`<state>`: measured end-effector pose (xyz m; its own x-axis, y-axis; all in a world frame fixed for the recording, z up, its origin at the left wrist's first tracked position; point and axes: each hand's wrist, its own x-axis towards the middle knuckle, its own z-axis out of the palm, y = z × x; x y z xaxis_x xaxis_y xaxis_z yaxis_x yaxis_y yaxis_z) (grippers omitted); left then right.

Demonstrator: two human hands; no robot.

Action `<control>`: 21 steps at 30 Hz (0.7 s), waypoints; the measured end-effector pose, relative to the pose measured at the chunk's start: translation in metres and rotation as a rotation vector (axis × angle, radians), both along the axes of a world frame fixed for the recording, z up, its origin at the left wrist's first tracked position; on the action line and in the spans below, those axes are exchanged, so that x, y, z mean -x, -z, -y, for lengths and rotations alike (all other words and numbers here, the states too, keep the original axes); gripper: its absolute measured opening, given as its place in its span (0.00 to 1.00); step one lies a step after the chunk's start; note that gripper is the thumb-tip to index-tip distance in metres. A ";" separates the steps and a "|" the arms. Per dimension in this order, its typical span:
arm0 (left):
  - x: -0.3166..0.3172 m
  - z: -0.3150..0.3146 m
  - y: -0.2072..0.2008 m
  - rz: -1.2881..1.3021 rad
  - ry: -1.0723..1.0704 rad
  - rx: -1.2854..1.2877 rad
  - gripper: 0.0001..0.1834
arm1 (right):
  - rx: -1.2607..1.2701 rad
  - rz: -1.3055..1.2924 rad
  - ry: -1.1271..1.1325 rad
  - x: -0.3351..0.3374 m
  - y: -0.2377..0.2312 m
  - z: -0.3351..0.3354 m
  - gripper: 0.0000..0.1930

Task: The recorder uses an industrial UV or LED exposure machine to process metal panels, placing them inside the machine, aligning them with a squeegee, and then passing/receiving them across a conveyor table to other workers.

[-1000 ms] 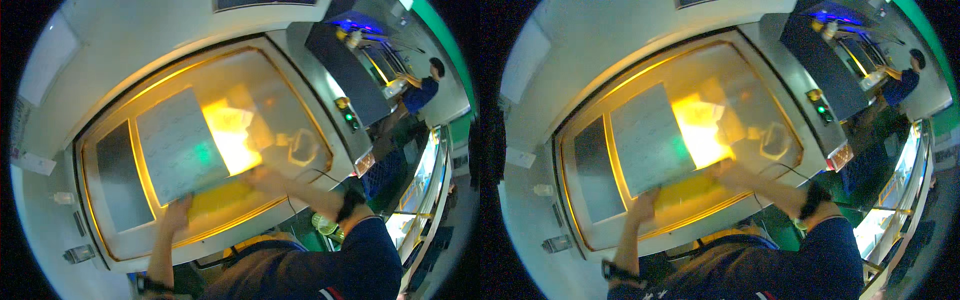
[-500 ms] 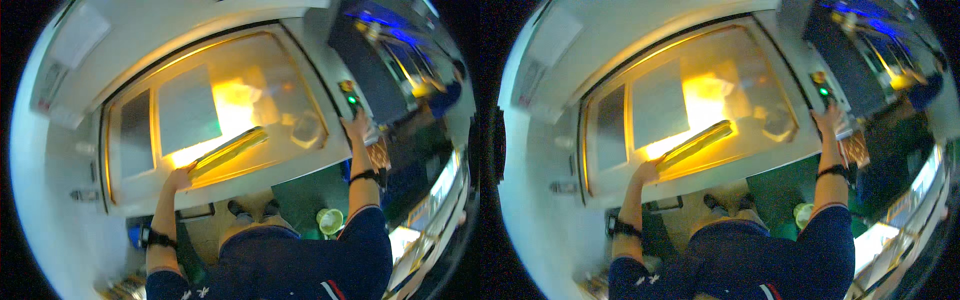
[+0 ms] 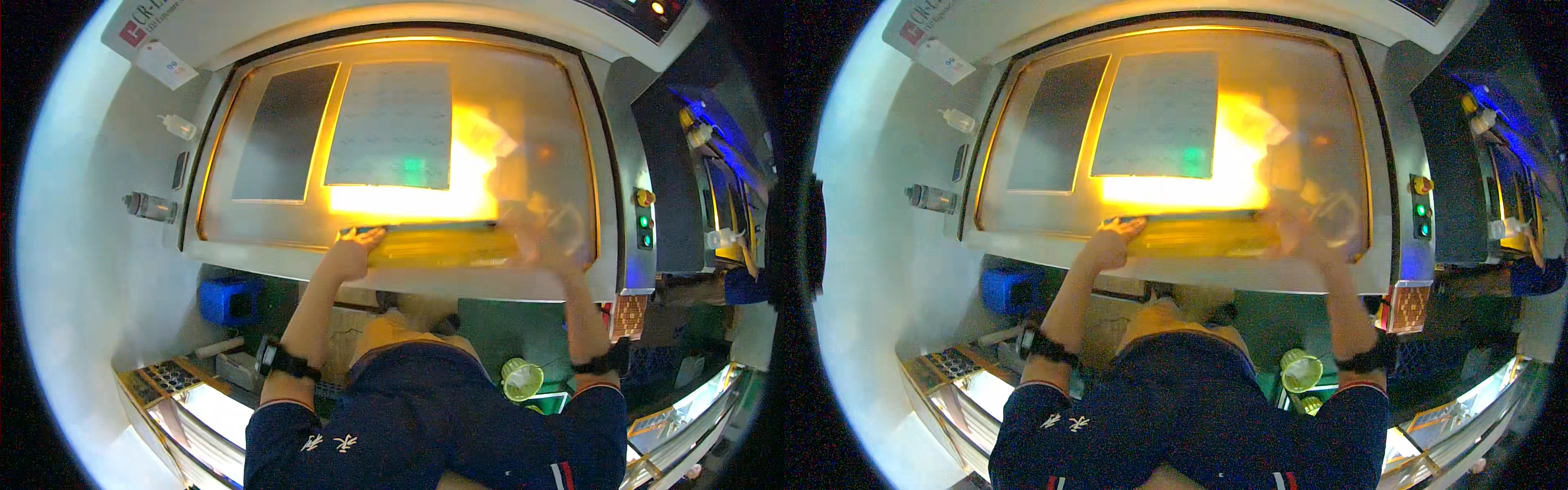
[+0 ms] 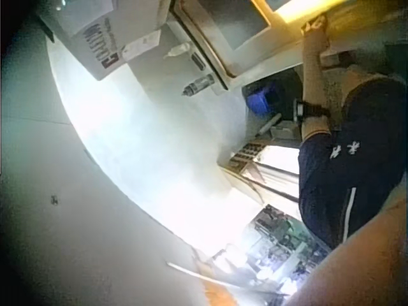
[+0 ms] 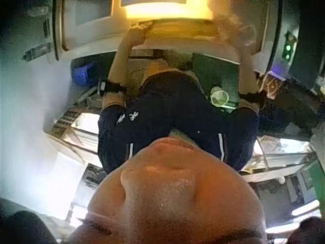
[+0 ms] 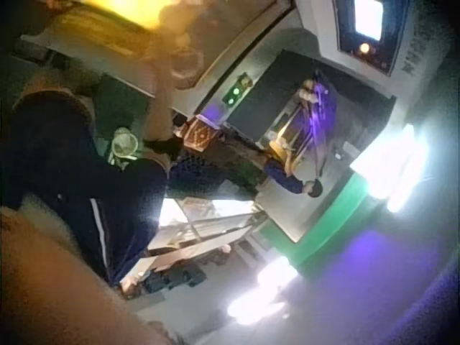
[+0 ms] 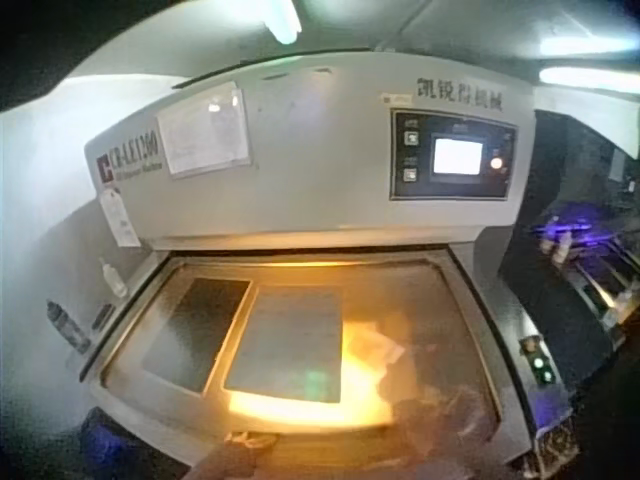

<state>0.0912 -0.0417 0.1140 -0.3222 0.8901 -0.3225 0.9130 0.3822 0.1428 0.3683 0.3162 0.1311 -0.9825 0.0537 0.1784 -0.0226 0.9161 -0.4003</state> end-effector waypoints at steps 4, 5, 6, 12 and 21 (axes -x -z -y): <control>0.019 0.024 -0.036 0.076 0.053 0.093 0.43 | -0.004 0.353 0.017 0.040 -0.006 0.110 0.30; 0.037 0.022 -0.033 0.086 0.064 0.098 0.43 | -0.062 0.313 0.006 0.053 -0.007 0.116 0.29; 0.056 0.020 -0.031 0.060 0.071 0.115 0.42 | -0.116 0.274 -0.005 0.068 -0.004 0.119 0.29; 0.304 -0.106 0.004 0.169 -0.019 -0.106 0.33 | 0.085 0.502 0.097 0.312 0.018 -0.017 0.35; 0.545 -0.328 0.068 -0.106 0.022 -0.246 0.39 | -0.285 0.332 0.398 0.550 0.059 -0.203 0.35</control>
<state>-0.4535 0.2865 0.0464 -0.3221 0.9448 -0.0610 0.9356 0.3275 0.1320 -0.1813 0.5195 0.0725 -0.9023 0.4247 -0.0740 0.4293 0.9009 -0.0642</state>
